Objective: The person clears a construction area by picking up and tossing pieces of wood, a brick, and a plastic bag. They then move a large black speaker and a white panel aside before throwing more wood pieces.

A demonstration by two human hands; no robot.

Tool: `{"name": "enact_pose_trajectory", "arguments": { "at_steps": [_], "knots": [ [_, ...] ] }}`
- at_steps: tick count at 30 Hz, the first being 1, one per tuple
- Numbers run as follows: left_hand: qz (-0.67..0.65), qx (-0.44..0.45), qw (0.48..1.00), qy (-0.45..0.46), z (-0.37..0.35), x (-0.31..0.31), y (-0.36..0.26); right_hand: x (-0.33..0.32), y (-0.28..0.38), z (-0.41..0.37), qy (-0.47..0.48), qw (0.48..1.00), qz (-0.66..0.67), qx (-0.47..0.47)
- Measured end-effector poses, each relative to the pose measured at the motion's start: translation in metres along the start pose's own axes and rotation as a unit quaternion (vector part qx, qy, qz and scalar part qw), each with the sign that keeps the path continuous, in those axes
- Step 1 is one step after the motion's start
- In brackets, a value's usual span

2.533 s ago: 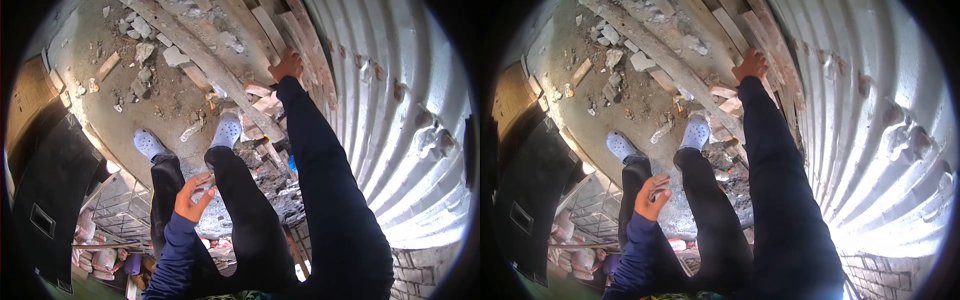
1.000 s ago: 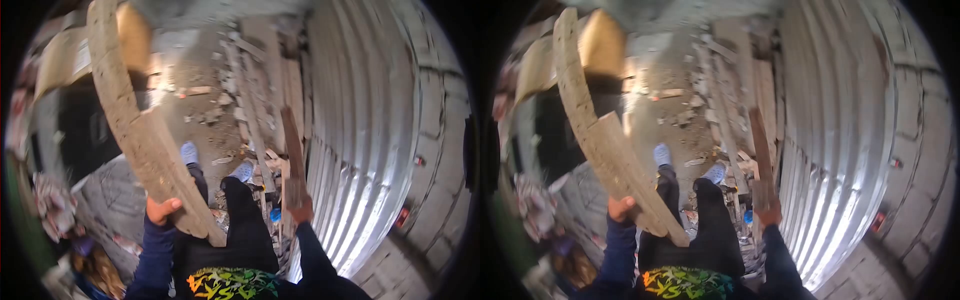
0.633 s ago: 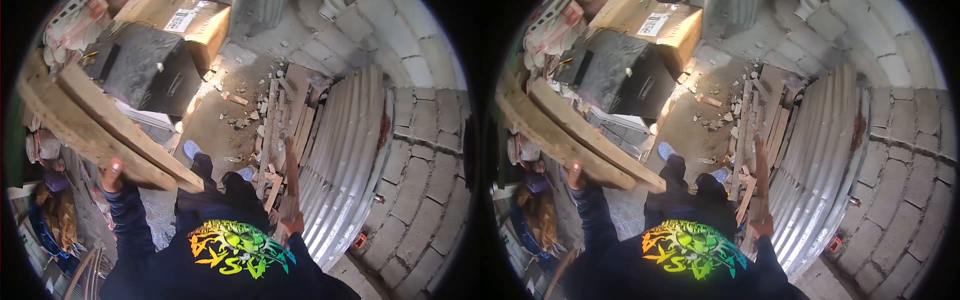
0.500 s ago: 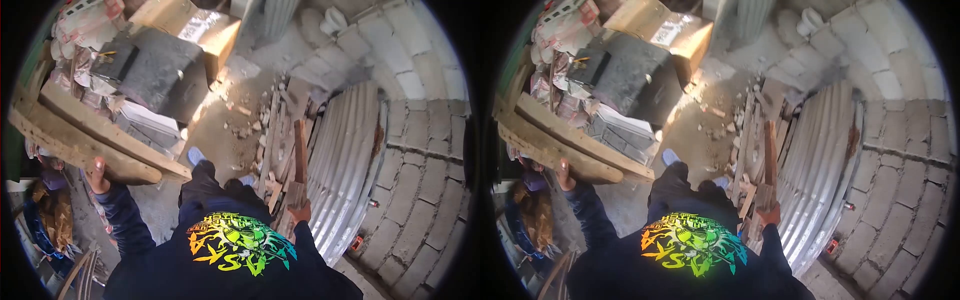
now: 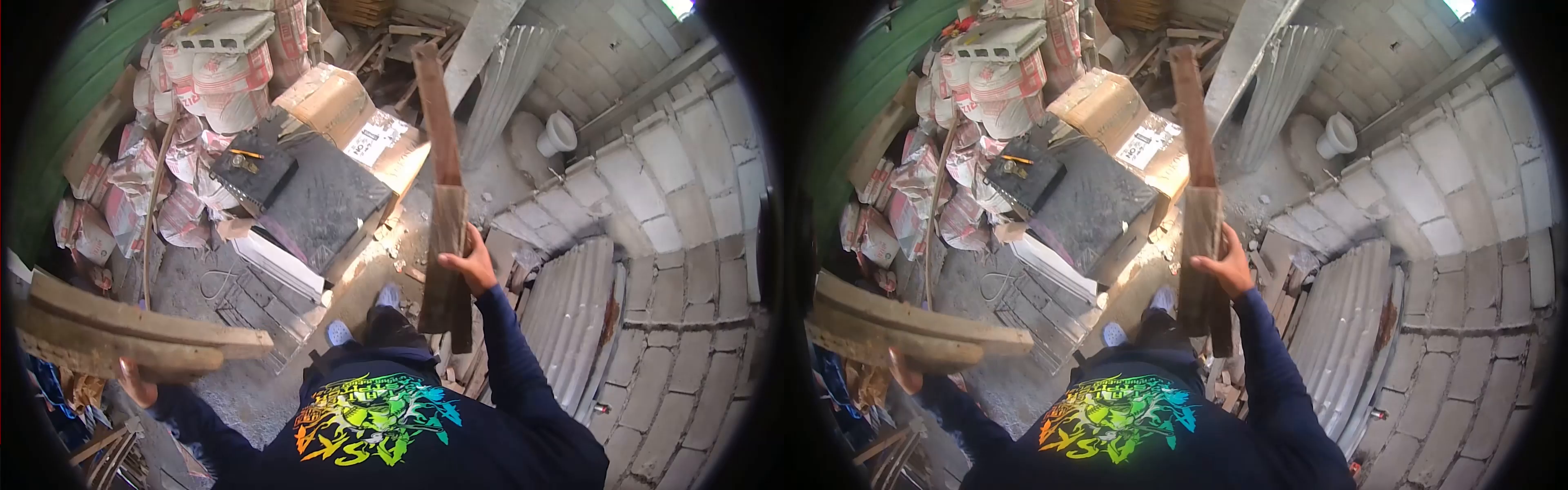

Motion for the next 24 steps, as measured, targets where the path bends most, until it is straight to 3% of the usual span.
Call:
{"name": "enact_pose_trajectory", "arguments": {
  "at_steps": [6,9,11,13,14,15,16,17,19,21,22,23,24],
  "knots": [
    [0.064,-0.007,0.991,-0.119,-0.028,-0.014,-0.018,0.077,0.021,0.154,0.145,0.976,0.153,0.048],
    [0.096,-0.011,0.980,-0.174,-0.029,0.005,-0.030,0.094,0.036,0.237,0.128,0.966,0.212,0.081],
    [0.112,-0.017,0.973,-0.201,-0.018,0.026,-0.034,0.082,0.076,0.315,0.101,0.984,0.143,0.038],
    [0.123,-0.027,0.966,-0.226,-0.012,0.048,-0.034,0.057,0.128,0.439,0.011,0.998,0.061,-0.029],
    [0.126,-0.035,0.963,-0.237,-0.011,0.058,-0.035,0.027,0.136,0.537,-0.021,0.999,-0.012,-0.038],
    [0.127,-0.044,0.961,-0.243,-0.005,0.069,-0.034,0.019,0.189,0.556,-0.075,0.987,-0.090,0.106],
    [0.126,-0.046,0.959,-0.251,-0.001,0.077,-0.034,-0.010,0.207,0.621,-0.295,0.905,-0.291,-0.093],
    [0.123,-0.046,0.959,-0.251,0.006,0.085,-0.032,-0.010,0.215,0.638,-0.295,0.906,-0.289,-0.091],
    [0.107,-0.048,0.963,-0.245,0.021,0.098,-0.024,-0.006,0.222,0.665,-0.058,0.981,-0.181,-0.033],
    [0.080,-0.047,0.968,-0.234,0.035,0.110,-0.013,0.055,0.224,0.575,0.040,0.990,-0.080,-0.112],
    [0.067,-0.048,0.971,-0.225,0.042,0.117,-0.007,0.071,0.184,0.570,0.157,0.904,-0.072,-0.390],
    [0.046,-0.050,0.975,-0.213,0.053,0.121,0.002,0.102,0.187,0.533,0.257,0.785,-0.173,-0.537],
    [0.025,-0.050,0.979,-0.195,0.066,0.129,0.011,0.132,0.166,0.498,0.242,0.881,-0.284,-0.290]
  ]
}}
Point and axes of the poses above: each hand's wrist, its own z-axis towards the middle knuckle, its own x-axis out of the palm, y = z × x, the point moved 3 cm from there along z, towards the middle knuckle, and after that the axes turned 1 degree about -z, right-handed, at the moved point
